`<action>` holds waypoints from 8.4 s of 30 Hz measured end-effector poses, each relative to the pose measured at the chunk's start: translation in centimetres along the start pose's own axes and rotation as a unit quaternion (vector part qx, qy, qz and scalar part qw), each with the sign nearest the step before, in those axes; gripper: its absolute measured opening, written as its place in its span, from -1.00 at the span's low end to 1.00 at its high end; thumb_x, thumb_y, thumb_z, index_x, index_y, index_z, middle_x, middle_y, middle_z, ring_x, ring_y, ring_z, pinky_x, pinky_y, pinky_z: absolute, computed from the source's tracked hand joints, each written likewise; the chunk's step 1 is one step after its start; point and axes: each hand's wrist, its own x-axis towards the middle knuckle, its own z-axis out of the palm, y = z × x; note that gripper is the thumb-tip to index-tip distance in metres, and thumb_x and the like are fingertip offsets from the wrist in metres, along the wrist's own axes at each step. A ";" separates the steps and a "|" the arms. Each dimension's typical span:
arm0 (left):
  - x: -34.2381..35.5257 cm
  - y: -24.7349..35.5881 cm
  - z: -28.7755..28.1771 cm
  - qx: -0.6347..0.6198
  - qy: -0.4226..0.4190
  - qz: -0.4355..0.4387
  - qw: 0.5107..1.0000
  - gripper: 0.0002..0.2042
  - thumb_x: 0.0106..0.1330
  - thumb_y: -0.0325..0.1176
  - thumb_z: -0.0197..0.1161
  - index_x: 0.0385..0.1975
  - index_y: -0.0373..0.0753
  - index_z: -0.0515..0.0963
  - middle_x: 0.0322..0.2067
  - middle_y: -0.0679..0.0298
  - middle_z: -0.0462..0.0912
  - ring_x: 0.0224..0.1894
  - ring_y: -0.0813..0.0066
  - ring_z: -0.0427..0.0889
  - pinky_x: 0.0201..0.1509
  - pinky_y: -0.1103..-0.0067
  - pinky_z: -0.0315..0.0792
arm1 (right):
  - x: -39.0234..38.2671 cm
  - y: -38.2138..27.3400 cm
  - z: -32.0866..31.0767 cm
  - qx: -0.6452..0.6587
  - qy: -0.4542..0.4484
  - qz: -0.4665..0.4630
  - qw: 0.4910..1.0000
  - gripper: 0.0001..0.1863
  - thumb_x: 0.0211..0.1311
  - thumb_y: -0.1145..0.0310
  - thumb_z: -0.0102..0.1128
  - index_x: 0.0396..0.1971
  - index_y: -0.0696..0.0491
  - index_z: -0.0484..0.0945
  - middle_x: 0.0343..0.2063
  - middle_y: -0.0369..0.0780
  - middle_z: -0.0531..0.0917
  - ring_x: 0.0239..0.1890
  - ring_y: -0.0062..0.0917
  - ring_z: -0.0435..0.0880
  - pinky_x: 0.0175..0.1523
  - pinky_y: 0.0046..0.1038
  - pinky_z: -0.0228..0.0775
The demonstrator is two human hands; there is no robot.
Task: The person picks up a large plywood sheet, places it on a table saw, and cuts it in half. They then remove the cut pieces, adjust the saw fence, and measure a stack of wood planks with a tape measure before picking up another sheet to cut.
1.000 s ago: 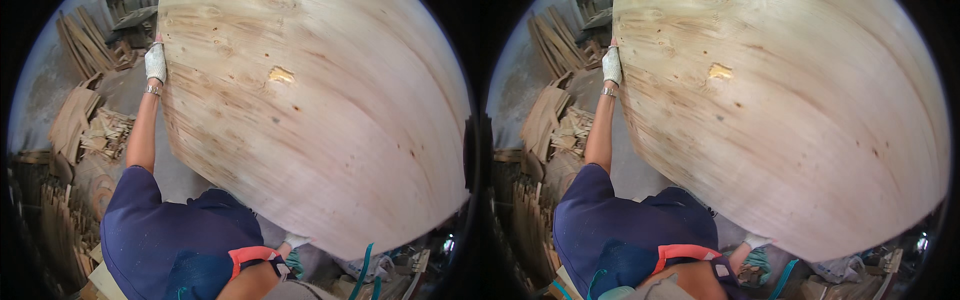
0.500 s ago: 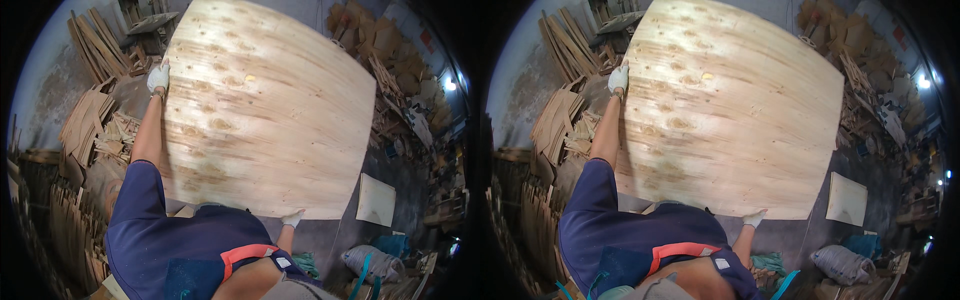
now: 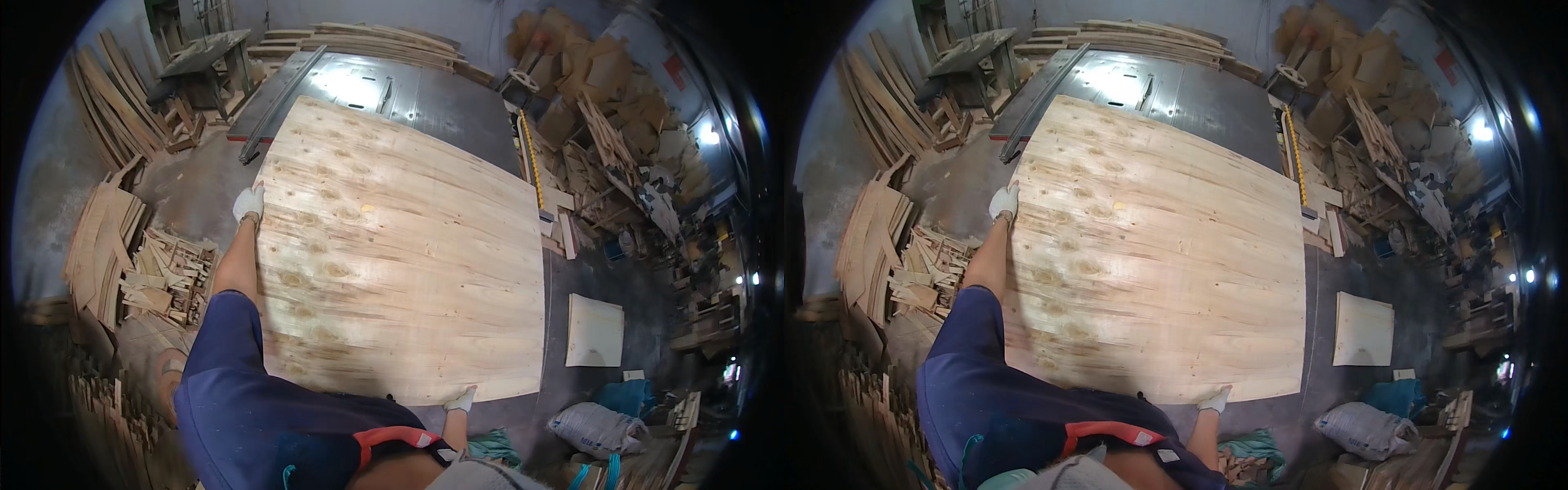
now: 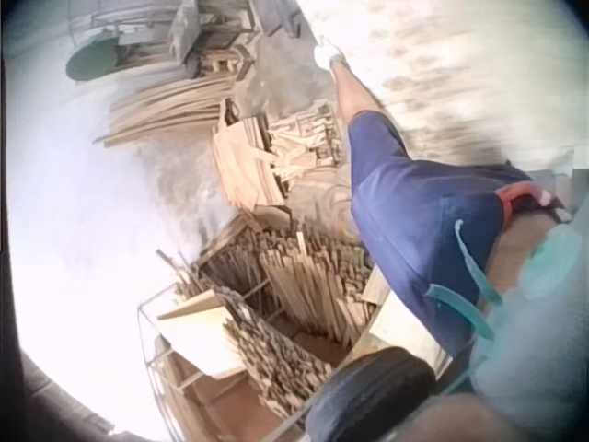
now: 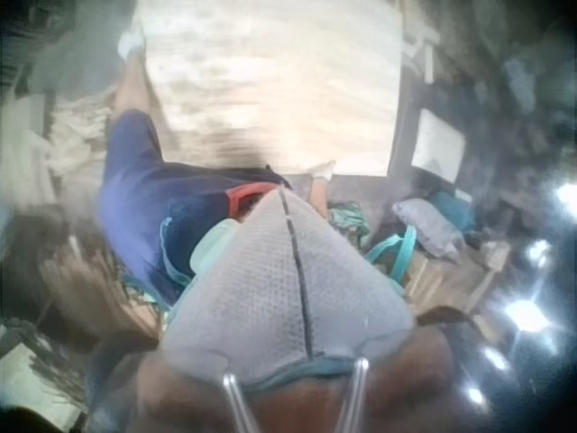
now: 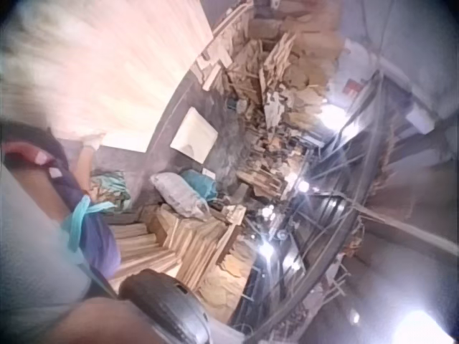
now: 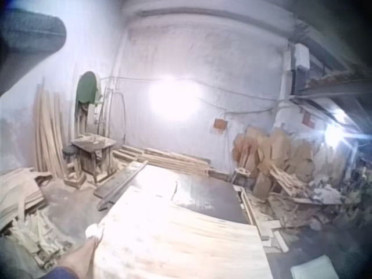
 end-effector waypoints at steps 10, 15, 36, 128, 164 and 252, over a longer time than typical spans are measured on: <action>4.2 -4.0 10.4 -0.002 -0.125 -0.053 0.991 -0.29 0.34 0.32 -0.09 -0.06 -0.29 0.62 -0.06 -0.13 0.65 0.03 -0.09 0.62 0.09 0.15 0.45 | -5.3 -3.4 6.6 -0.098 0.212 -0.021 0.972 -0.16 0.32 -0.39 -0.15 0.38 -0.05 0.27 0.37 -0.17 0.34 0.40 -0.17 0.28 0.45 0.05 0.02; 5.0 -5.3 12.0 -0.013 -0.116 -0.067 0.991 -0.30 0.35 0.32 -0.09 -0.07 -0.28 0.63 -0.06 -0.10 0.65 0.01 -0.09 0.63 0.07 0.15 0.47 | -5.3 -4.7 9.5 -0.147 0.218 -0.018 0.965 -0.17 0.35 -0.38 -0.22 0.39 -0.06 0.26 0.39 -0.18 0.31 0.42 -0.19 0.24 0.47 0.00 -0.01; -21.6 -26.8 -1.2 0.070 -0.041 -0.161 0.984 -0.33 0.44 0.22 -0.21 -0.22 -0.32 0.64 -0.26 -0.19 0.67 -0.13 -0.22 0.64 -0.02 0.09 0.46 | 4.1 -1.5 18.7 -0.097 0.051 0.053 0.993 -0.23 0.37 -0.35 -0.30 0.34 -0.09 0.31 0.33 -0.19 0.39 0.37 -0.19 0.33 0.41 0.02 0.15; -5.2 -6.9 17.8 -0.669 -0.025 -0.448 0.593 -0.18 0.40 0.35 -0.13 0.42 -0.22 0.19 0.39 0.12 0.26 0.39 0.11 0.26 0.47 0.20 0.14 | 18.7 -3.4 38.9 -0.060 0.168 0.036 0.983 -0.08 0.31 -0.44 -0.30 0.49 -0.10 0.07 0.48 -0.18 0.10 0.48 -0.14 0.04 0.49 0.06 -0.21; 9.6 4.4 21.1 0.091 -0.026 0.132 0.987 -0.25 0.28 -0.04 0.16 0.41 -0.33 0.16 0.40 -0.19 0.13 0.47 -0.18 0.03 0.52 0.14 -0.08 | 32.0 -1.2 50.8 -0.041 0.057 -0.075 0.995 -0.12 0.38 -0.27 -0.16 0.44 0.14 0.10 0.43 -0.08 0.19 0.44 -0.23 0.15 0.51 -0.21 -0.08; 34.9 22.1 32.2 0.150 -0.029 0.284 0.947 -0.29 0.32 0.09 0.06 0.38 -0.20 0.24 0.38 -0.12 0.21 0.46 -0.13 0.07 0.48 -0.07 -0.18 | 43.2 0.6 85.6 -0.830 -0.273 -0.434 0.219 0.12 -0.25 -0.27 0.47 0.35 -0.02 0.29 0.41 -0.17 0.25 0.49 -0.14 0.04 0.51 0.10 -0.29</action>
